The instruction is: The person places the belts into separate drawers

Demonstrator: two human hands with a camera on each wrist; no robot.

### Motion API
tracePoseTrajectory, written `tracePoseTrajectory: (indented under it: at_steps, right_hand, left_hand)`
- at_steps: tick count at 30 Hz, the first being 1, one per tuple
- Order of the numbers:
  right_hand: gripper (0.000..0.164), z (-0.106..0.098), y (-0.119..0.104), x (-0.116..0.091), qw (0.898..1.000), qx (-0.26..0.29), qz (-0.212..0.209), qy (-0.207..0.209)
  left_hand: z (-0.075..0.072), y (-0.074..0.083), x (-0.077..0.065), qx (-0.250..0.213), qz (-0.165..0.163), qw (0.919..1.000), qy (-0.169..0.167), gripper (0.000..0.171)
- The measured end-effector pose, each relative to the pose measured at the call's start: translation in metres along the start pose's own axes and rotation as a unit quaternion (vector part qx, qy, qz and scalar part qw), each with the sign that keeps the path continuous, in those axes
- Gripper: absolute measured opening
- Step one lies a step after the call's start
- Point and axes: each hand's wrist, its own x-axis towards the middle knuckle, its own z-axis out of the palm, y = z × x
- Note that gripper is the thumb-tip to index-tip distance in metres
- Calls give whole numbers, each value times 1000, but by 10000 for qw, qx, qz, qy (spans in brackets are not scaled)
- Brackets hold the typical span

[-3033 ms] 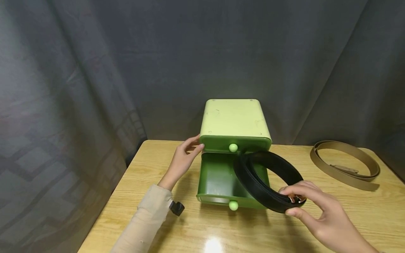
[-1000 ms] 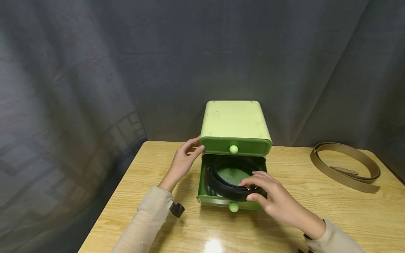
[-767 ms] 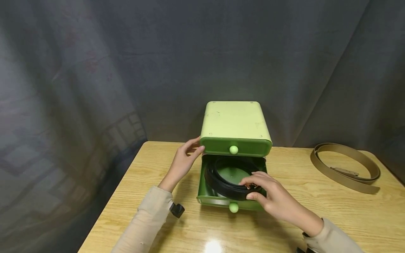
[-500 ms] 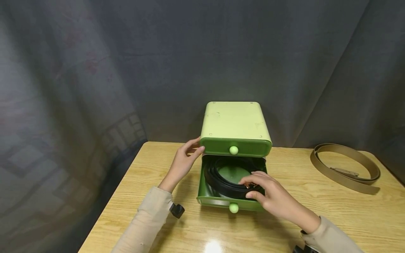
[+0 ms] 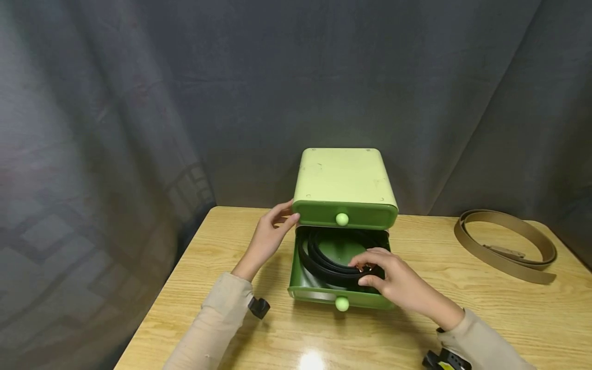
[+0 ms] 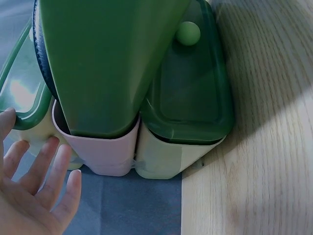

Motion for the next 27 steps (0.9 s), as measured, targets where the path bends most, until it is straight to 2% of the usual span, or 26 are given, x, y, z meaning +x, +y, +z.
tracePoseTrajectory:
  at_steps: [3,14,22,27]
  right_hand:
    - [31,-3,2,3,9994,114,180,-279]
    - [28,-10,15,15,9944,-15,179,-1040]
    - [27,-11,24,14,9924,-128,-60,-1219]
    - [29,-11,24,15,9911,-306,-175,-1283]
  left_hand:
    - [0,0,-1,49,-1,10000,17,45]
    - [-1,2,-1,12,-38,10000,13,45]
    - [0,2,0,-116,-53,9999,-13,47]
    - [0,2,0,-37,-37,10000,-12,45]
